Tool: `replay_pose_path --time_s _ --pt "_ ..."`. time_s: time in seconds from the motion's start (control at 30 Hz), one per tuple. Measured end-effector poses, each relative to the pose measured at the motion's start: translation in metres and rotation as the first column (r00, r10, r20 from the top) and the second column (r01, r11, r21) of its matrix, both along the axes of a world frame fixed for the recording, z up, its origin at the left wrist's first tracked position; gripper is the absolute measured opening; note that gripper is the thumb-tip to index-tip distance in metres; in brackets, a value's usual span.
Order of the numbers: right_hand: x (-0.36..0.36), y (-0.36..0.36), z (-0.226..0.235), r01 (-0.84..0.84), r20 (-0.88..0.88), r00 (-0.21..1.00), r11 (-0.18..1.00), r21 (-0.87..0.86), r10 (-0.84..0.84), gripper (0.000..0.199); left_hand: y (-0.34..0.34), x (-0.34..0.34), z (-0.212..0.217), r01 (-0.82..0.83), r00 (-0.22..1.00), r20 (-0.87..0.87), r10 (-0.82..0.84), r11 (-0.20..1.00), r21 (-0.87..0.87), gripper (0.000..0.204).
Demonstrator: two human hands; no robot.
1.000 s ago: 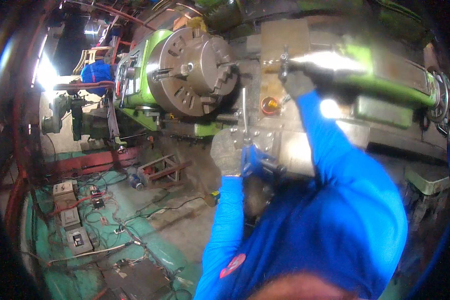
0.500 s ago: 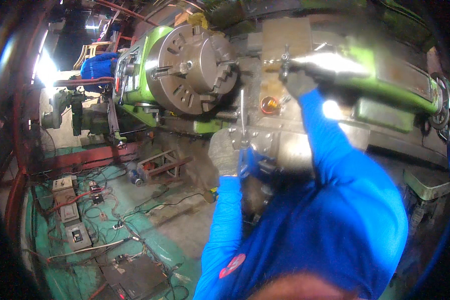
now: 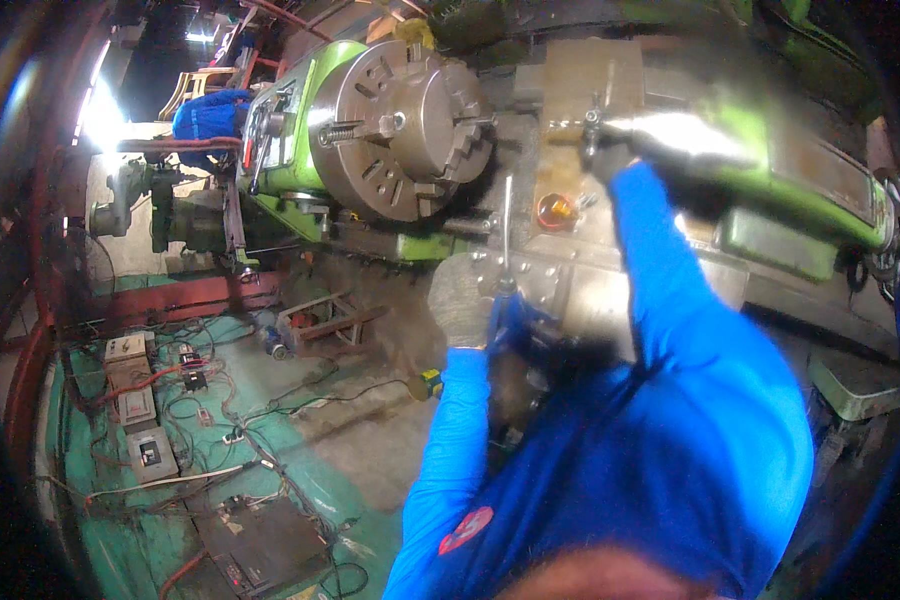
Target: The person operates a large green industrial lathe, using a pneumatic tool to work on a metal component held in the chuck. They frequently adjust the tool's position and the machine's controls while wearing blue gloves.
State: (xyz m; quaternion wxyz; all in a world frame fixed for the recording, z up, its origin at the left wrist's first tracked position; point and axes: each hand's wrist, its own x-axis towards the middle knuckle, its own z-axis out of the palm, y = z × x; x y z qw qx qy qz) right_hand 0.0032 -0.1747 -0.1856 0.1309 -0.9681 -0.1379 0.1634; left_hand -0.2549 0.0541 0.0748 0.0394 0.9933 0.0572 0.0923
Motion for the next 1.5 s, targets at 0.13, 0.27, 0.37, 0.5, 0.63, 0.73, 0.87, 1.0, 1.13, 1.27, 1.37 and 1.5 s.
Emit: replay_pose_path --time_s 0.13,0.27,0.37,0.5,0.63,0.73,0.87,1.0,1.13,1.27,1.37,1.5 --pt "-0.004 0.005 0.017 0.048 -0.021 0.999 0.963 0.266 -0.044 0.043 0.028 -0.010 -0.032 0.075 0.991 0.106 -0.085 0.992 0.103 0.041" --pt "0.000 -0.005 0.029 -0.105 -0.161 0.979 0.987 0.122 0.124 0.045 0.011 -0.003 -0.008 -0.003 0.997 -0.075 0.002 1.000 -0.022 0.042" --pt "0.006 -0.006 0.008 -0.168 -0.158 0.970 0.981 0.098 0.182 0.048 0.018 -0.008 -0.020 0.038 0.999 0.032 -0.037 0.999 -0.005 0.040" --pt "0.000 -0.007 -0.011 -0.057 -0.056 0.996 0.980 0.189 0.069 0.048 0.013 -0.008 -0.011 0.091 0.995 0.030 -0.093 0.993 0.071 0.036" --pt "-0.001 -0.001 -0.029 0.231 -0.202 0.963 0.935 0.268 -0.180 0.051 0.011 -0.005 -0.009 0.053 0.999 -0.009 -0.053 0.999 0.002 0.033" --pt "-0.026 0.002 0.010 0.187 -0.021 0.982 0.975 0.117 -0.185 0.052 0.017 -0.011 -0.013 0.103 0.993 0.047 -0.105 0.994 0.027 0.033" --pt "-0.049 -0.009 0.050 0.264 0.008 0.962 0.938 0.226 -0.272 0.048 0.008 -0.010 -0.004 0.149 0.986 0.065 -0.155 0.986 0.077 0.035" --pt "-0.054 -0.009 0.073 0.218 -0.049 0.976 0.964 0.155 -0.213 0.044 0.021 -0.011 -0.026 0.073 0.995 0.072 -0.073 0.997 0.004 0.041" --pt "-0.052 -0.006 0.082 0.190 -0.069 0.980 0.979 0.078 -0.184 0.044 0.022 -0.011 -0.026 0.068 0.994 0.084 -0.073 0.995 0.066 0.041" --pt "-0.048 -0.009 0.051 0.295 -0.115 0.953 0.944 0.151 -0.279 0.041 0.020 -0.013 -0.021 0.153 0.973 0.149 -0.177 0.975 0.158 0.038" --pt "-0.033 -0.018 -0.080 0.327 0.025 0.864 0.599 0.731 -0.503 0.037 0.004 -0.004 0.000 0.049 0.998 -0.039 -0.052 0.996 -0.072 0.036" --pt "-0.048 -0.001 -0.043 0.272 -0.243 0.802 -0.029 0.962 -0.546 0.033 0.019 -0.014 -0.018 0.129 0.987 0.071 -0.141 0.980 0.149 0.037"
